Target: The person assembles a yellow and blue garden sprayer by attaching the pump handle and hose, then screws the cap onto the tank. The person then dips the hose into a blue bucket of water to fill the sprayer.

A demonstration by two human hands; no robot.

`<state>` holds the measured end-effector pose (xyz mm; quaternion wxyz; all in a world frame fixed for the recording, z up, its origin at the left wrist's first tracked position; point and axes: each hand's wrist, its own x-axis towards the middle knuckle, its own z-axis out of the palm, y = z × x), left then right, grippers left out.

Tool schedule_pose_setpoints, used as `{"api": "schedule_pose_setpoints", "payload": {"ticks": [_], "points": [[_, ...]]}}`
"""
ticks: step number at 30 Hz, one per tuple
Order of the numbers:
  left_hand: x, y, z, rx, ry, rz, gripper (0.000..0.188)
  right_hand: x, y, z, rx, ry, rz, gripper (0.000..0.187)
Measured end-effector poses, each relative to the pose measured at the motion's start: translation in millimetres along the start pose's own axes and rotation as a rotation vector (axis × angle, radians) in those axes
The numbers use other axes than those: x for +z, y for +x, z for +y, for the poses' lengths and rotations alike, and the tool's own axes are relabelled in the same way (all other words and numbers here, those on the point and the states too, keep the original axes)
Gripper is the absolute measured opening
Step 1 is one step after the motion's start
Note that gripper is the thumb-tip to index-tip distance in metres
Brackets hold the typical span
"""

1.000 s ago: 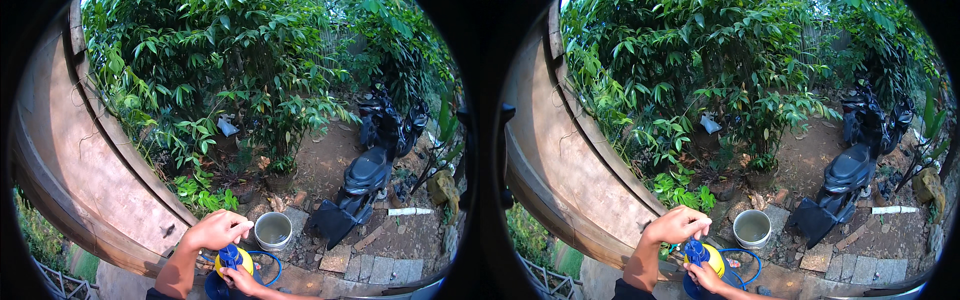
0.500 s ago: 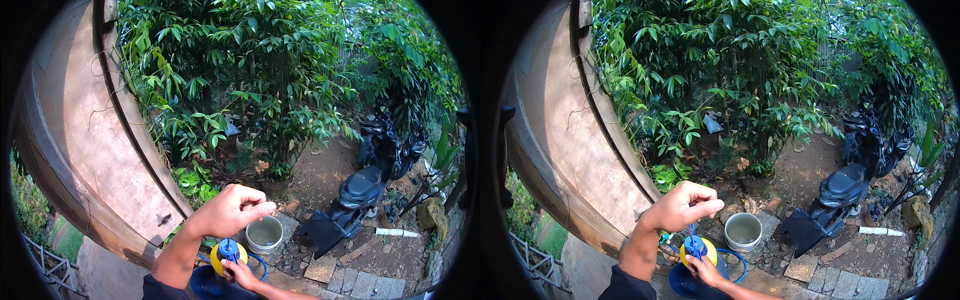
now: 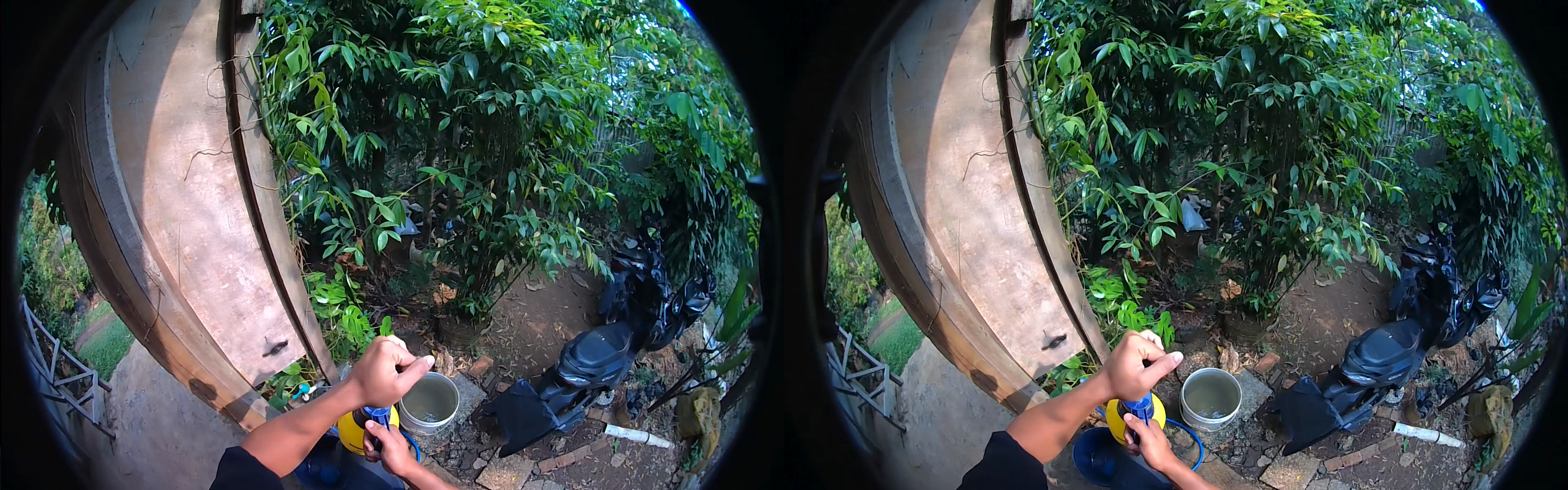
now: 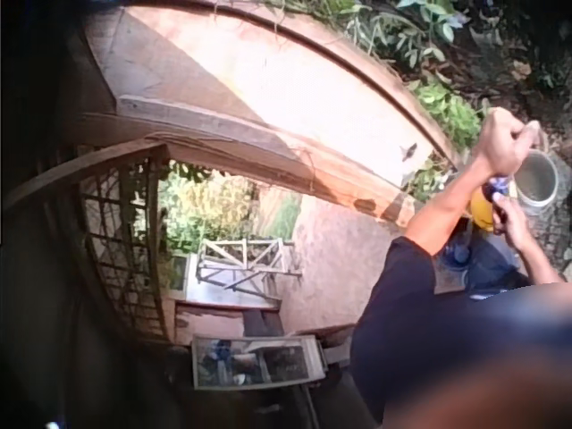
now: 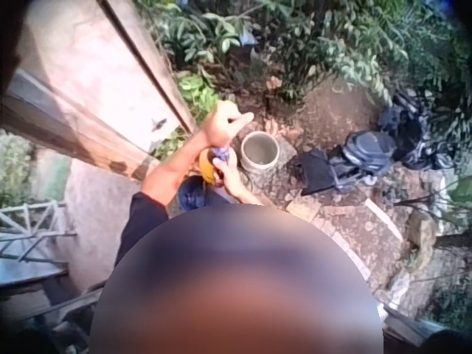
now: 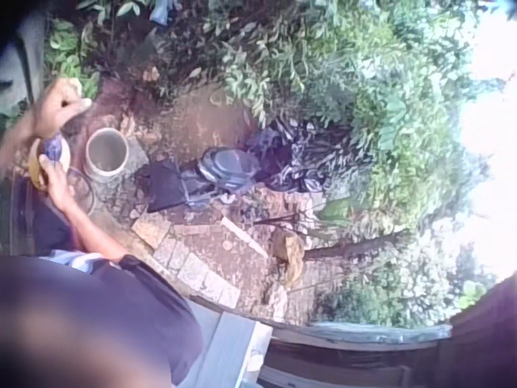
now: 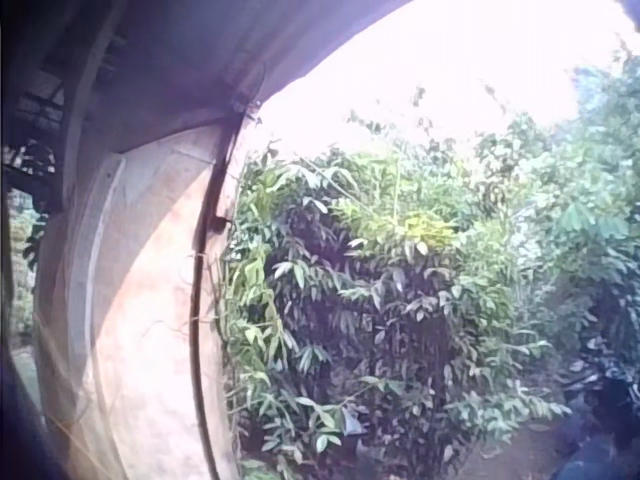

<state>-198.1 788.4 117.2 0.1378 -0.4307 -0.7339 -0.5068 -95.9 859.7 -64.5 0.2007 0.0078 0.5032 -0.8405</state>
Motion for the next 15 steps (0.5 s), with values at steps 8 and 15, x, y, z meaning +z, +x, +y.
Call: {"api": "schedule_pose_setpoints", "payload": {"ticks": [8, 15], "points": [[-39.9, 16.2, 30.7, -0.032, -0.009, -0.096, 0.047, 29.4, -15.0, 1.7, -0.248, -0.188, 0.153, 0.022], [12.1, -53.8, -53.7, -0.176, 0.012, -0.304, 0.048, 11.5, -25.0, 23.4, -0.542, -0.340, 0.399, 0.054]]}}
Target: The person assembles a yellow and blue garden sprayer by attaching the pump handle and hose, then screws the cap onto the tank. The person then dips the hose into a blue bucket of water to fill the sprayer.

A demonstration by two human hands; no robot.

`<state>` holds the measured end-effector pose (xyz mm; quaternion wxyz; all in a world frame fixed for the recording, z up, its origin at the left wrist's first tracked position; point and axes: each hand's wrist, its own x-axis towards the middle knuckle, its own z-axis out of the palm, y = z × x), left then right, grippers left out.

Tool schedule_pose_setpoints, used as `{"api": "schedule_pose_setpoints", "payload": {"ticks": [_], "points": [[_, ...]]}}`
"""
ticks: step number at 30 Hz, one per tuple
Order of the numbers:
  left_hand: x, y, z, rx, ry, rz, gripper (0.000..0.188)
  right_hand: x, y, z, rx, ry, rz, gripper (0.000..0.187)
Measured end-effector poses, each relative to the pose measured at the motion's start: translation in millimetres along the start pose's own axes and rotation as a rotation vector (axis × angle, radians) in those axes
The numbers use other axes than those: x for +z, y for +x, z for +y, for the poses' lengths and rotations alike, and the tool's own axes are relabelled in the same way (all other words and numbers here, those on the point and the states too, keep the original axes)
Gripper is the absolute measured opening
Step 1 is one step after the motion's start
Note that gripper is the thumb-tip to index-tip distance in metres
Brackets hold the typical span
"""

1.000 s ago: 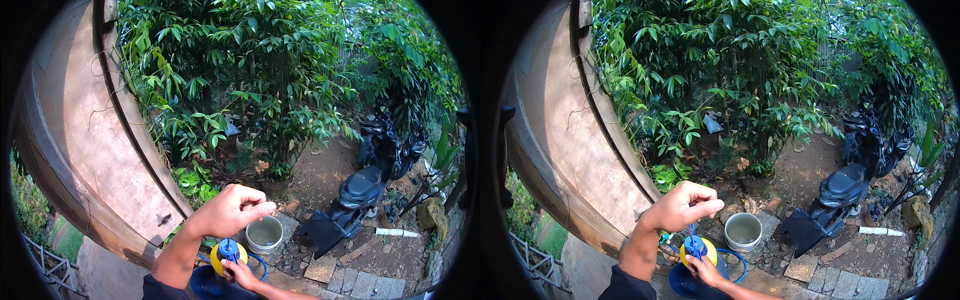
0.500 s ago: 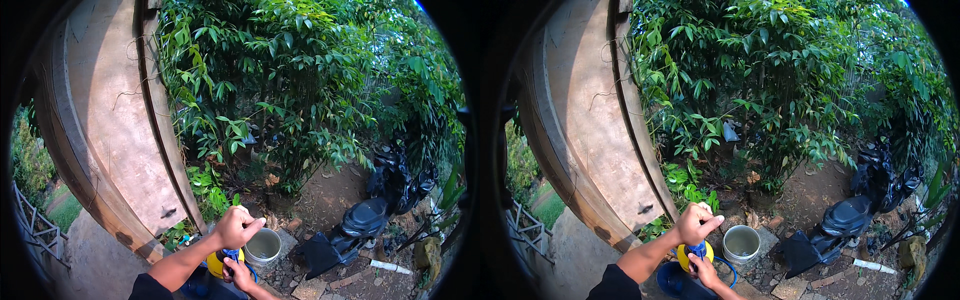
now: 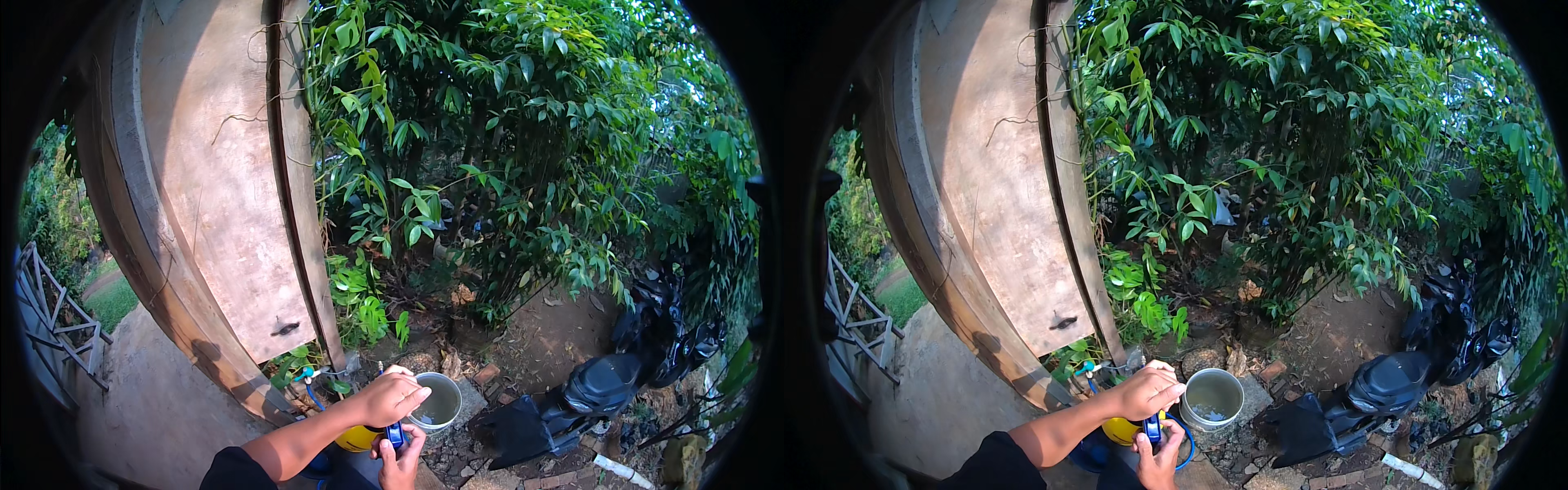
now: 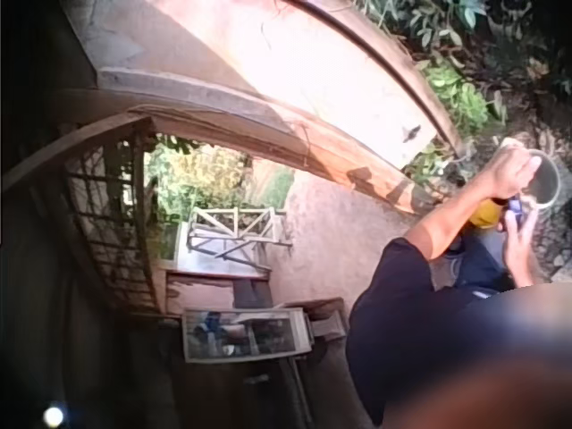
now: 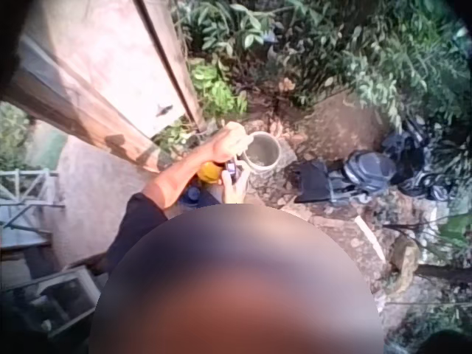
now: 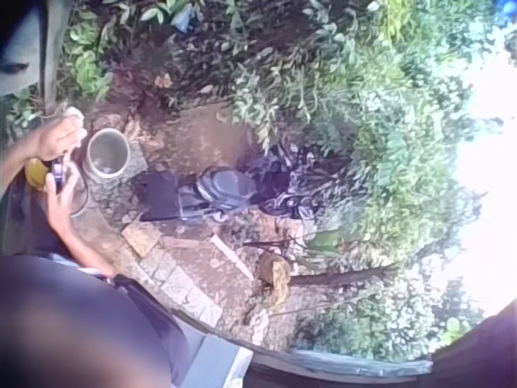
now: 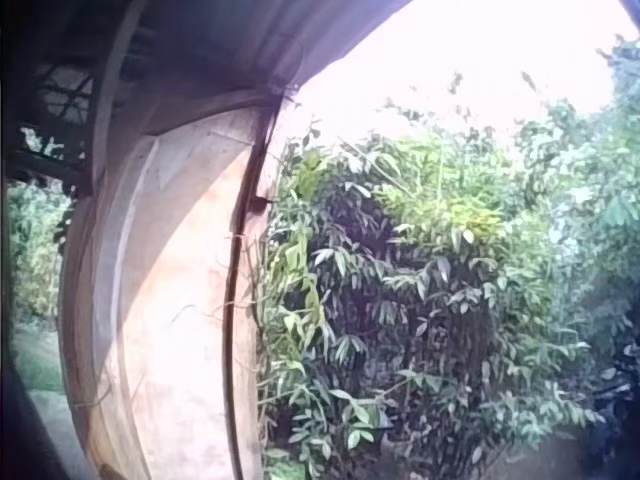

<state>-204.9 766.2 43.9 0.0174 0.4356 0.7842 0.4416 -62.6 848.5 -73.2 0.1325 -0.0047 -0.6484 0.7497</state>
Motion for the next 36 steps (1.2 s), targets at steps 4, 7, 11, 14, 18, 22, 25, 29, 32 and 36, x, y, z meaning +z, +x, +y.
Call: {"api": "schedule_pose_setpoints", "payload": {"ticks": [4, 7, 11, 14, 18, 22, 25, 29, 32, 36], "points": [[15.4, -0.7, -17.8, 0.196, -0.064, 0.035, 0.046, -10.5, -4.0, 2.6, -0.184, -0.061, -0.017, 0.054], [19.7, 10.6, -22.1, 0.228, -0.154, 0.000, 0.047, -13.7, -4.5, -12.2, -0.161, -0.177, -0.010, 0.048], [30.7, 19.2, -34.9, 0.099, -0.105, -0.037, 0.050, -14.7, -8.7, -28.9, -0.098, -0.127, -0.019, 0.046], [46.0, 4.0, -36.9, -0.088, -0.189, -0.036, 0.057, -9.8, -8.9, -22.9, -0.167, -0.330, 0.021, 0.042], [35.3, -4.1, -20.3, -0.234, -0.378, 0.060, 0.059, -13.4, -2.0, -14.5, -0.185, -0.396, -0.051, 0.037], [7.4, 11.6, 16.4, 0.015, -0.168, 0.140, 0.049, -18.3, 19.5, -14.6, -0.502, -0.357, 0.053, 0.031], [-3.4, 20.0, 35.7, 0.029, -0.040, 0.108, 0.044, -14.2, 26.1, -8.9, -0.445, -0.254, 0.101, 0.030], [-5.6, 18.4, 32.7, -0.004, 0.007, 0.065, 0.045, 0.1, 23.9, 10.4, -0.394, -0.058, 0.138, 0.030], [-2.5, 9.7, 20.3, -0.087, -0.038, 0.021, 0.047, 4.6, 17.2, 16.8, -0.270, -0.031, 0.151, 0.029], [1.6, -2.4, 8.7, -0.110, -0.113, 0.041, 0.047, 3.6, 12.5, 10.4, -0.373, -0.244, 0.129, 0.030]]}}
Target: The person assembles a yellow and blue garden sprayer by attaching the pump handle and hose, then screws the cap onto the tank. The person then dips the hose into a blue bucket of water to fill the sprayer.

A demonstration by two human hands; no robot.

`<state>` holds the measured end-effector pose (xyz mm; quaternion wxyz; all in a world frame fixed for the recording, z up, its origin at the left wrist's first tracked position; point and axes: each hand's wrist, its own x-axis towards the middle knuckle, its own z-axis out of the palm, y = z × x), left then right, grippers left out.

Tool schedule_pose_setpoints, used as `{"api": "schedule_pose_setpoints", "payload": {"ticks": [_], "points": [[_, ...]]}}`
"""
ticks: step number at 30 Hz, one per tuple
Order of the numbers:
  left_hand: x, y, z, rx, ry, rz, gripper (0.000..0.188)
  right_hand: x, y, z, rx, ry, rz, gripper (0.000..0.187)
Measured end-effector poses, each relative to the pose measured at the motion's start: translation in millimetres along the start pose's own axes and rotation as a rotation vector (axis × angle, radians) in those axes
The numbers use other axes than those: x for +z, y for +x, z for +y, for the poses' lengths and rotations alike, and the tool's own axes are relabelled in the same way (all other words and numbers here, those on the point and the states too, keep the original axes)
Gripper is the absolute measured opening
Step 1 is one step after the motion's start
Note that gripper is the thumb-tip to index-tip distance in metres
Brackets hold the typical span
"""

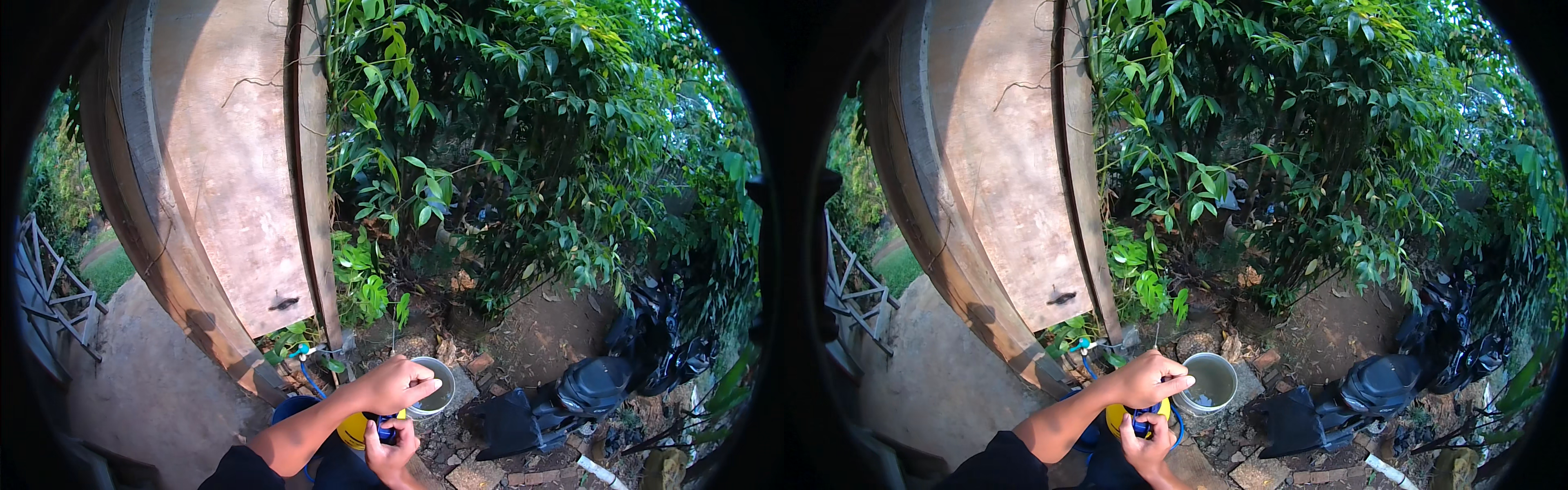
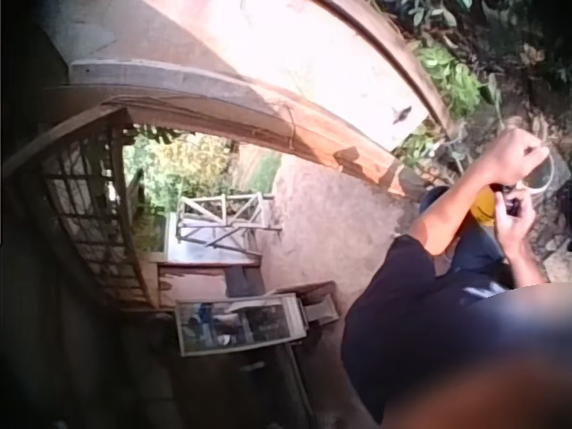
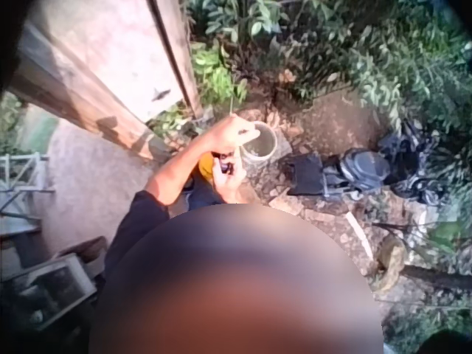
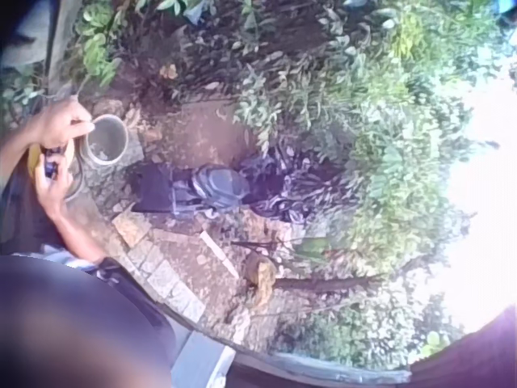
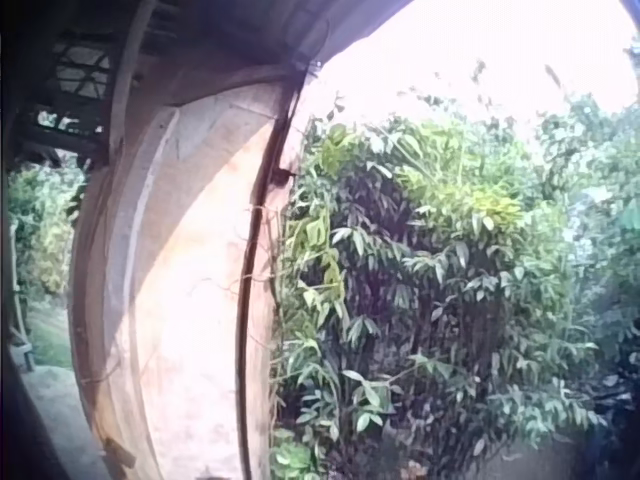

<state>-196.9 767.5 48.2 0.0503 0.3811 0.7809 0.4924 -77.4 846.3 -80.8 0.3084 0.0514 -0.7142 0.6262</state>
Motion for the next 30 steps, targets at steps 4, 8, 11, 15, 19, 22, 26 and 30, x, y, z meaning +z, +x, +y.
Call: {"api": "schedule_pose_setpoints", "payload": {"ticks": [4, 8, 11, 15, 19, 22, 26, 30], "points": [[2.0, -3.8, -6.1, 0.031, -0.095, 0.022, 0.047, -0.3, 3.1, -4.0, -0.063, -0.058, -0.010, 0.029], [3.5, 1.3, -11.6, 0.037, -0.158, 0.021, 0.047, -0.2, 5.0, 0.3, -0.065, -0.057, 0.008, 0.028], [5.5, 8.3, -14.4, 0.040, -0.167, 0.007, 0.047, -2.3, 6.5, 5.4, -0.033, -0.059, 0.015, 0.028], [11.6, 15.8, -12.9, 0.055, -0.191, -0.009, 0.046, -5.8, 8.1, 10.5, -0.026, -0.099, 0.052, 0.028], [16.4, 18.7, -10.2, 0.073, -0.203, -0.009, 0.047, -10.4, 7.3, 12.8, -0.015, -0.129, 0.063, 0.030], [16.0, 19.2, -10.4, 0.050, -0.194, -0.031, 0.047, -11.1, 7.0, 13.8, -0.027, -0.137, 0.069, 0.030], [13.1, 18.8, -12.3, 0.062, -0.198, -0.026, 0.047, -8.8, 7.1, 15.6, -0.037, -0.130, 0.072, 0.031], [10.5, 16.8, -13.6, 0.102, -0.209, 0.011, 0.048, -6.2, 5.5, 17.2, -0.011, -0.109, 0.055, 0.031]]}}
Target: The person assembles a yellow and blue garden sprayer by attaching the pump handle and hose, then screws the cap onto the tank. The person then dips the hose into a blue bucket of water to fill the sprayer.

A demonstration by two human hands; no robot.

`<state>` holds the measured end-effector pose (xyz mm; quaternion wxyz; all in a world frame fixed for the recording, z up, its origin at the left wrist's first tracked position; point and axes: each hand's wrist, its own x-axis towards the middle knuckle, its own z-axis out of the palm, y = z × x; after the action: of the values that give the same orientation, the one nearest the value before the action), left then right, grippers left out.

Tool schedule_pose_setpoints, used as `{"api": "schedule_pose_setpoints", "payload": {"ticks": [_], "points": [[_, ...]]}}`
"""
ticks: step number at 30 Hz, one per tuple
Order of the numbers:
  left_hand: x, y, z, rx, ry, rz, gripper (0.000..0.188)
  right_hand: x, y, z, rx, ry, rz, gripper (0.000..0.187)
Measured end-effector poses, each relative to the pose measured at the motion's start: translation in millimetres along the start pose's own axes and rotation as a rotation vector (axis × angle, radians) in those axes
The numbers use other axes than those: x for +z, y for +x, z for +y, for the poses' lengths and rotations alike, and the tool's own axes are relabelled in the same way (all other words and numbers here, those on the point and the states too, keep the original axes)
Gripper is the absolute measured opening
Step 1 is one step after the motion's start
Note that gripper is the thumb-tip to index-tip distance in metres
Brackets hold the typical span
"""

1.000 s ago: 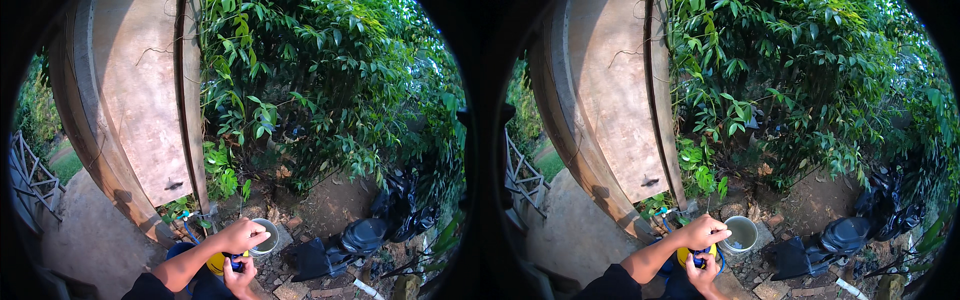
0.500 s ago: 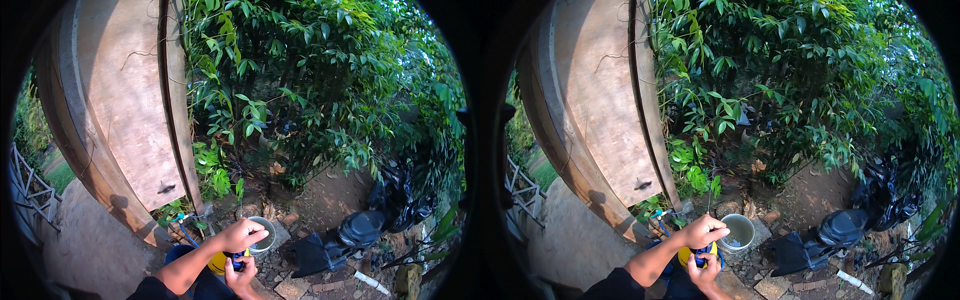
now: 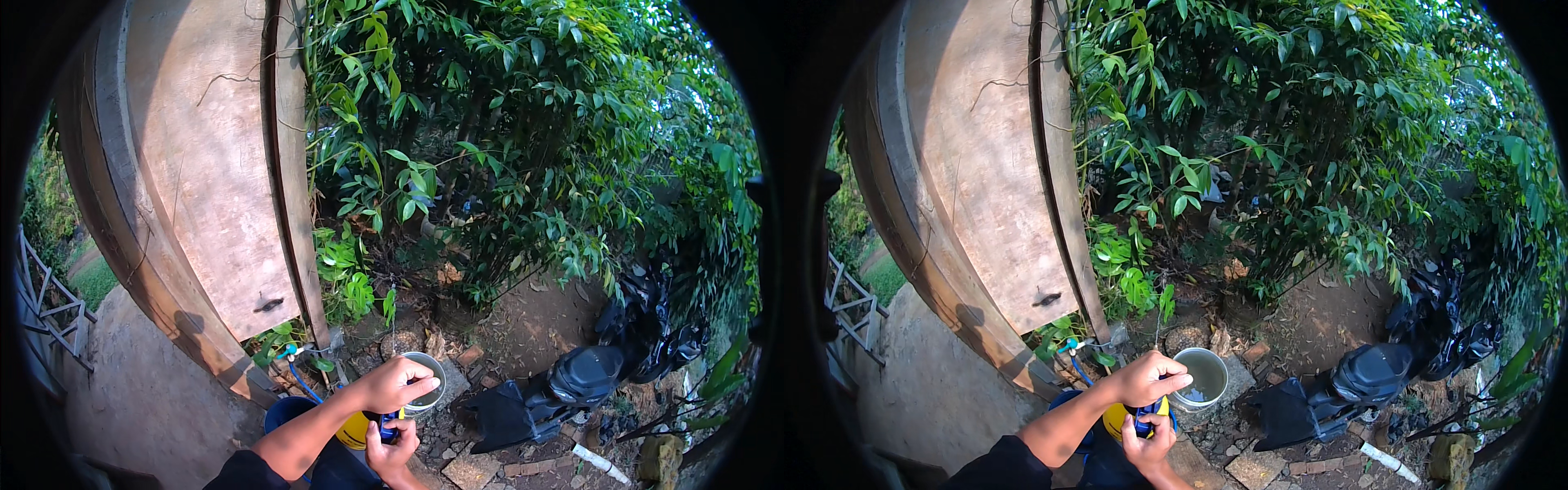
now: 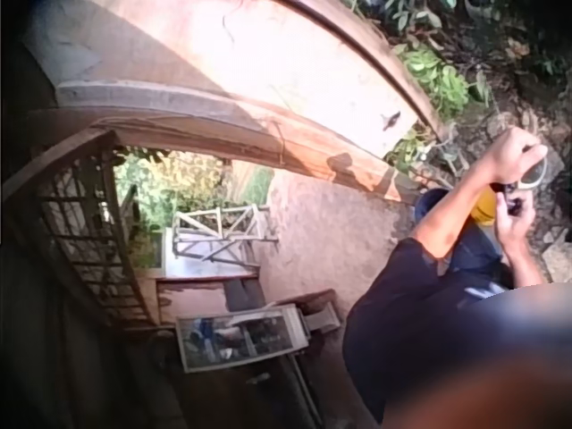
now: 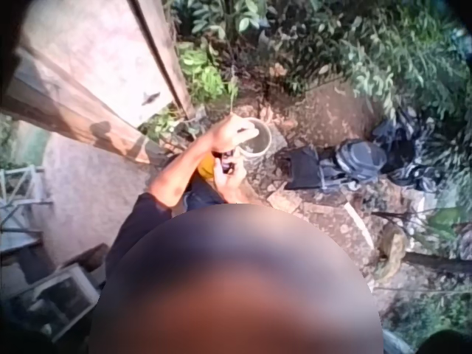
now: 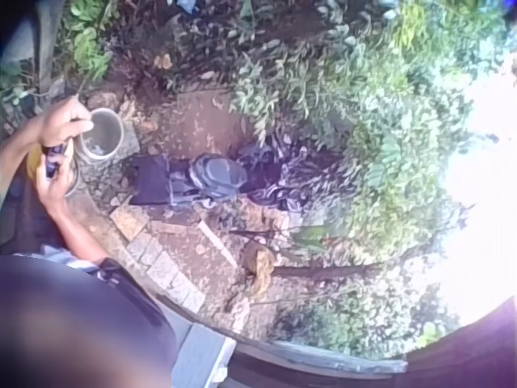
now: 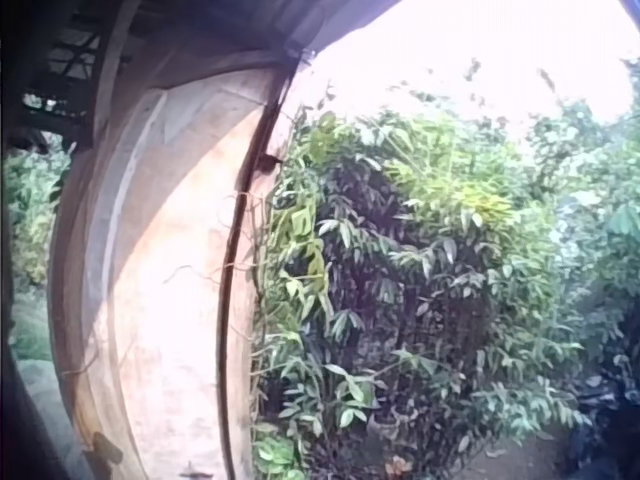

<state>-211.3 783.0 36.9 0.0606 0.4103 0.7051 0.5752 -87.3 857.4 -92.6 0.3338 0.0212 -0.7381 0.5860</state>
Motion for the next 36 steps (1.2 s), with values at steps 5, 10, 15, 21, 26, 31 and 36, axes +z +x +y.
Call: {"api": "schedule_pose_setpoints", "payload": {"ticks": [5, 10, 15, 21, 26, 31, 36], "points": [[-1.5, -2.0, -0.9, 0.005, -0.018, -0.004, 0.049, 0.3, -1.5, 0.1, -0.011, 0.004, -0.007, 0.031], [-1.0, -2.2, -1.7, 0.008, -0.018, -0.008, 0.050, -1.2, 0.2, -2.1, -0.028, -0.002, -0.011, 0.031], [1.5, 0.1, -2.3, 0.001, -0.026, -0.021, 0.051, -3.5, 0.7, -1.7, -0.031, -0.019, -0.004, 0.031], [4.3, 0.6, -2.1, 0.002, -0.003, -0.020, 0.051, -4.3, -1.3, 2.2, -0.030, 0.004, 0.001, 0.032], [2.9, -1.2, -1.4, -0.046, -0.008, -0.062, 0.047, -3.8, -1.4, 1.6, -0.065, 0.014, 0.008, 0.033], [-0.3, -4.3, -1.9, -0.042, -0.004, -0.040, 0.044, -2.8, -4.7, 1.6, -0.025, 0.007, -0.047, 0.037], [-8.1, -4.3, -6.7, -0.042, 0.002, -0.009, 0.044, 4.9, -4.1, 8.5, -0.176, -0.017, -0.059, 0.049]]}}
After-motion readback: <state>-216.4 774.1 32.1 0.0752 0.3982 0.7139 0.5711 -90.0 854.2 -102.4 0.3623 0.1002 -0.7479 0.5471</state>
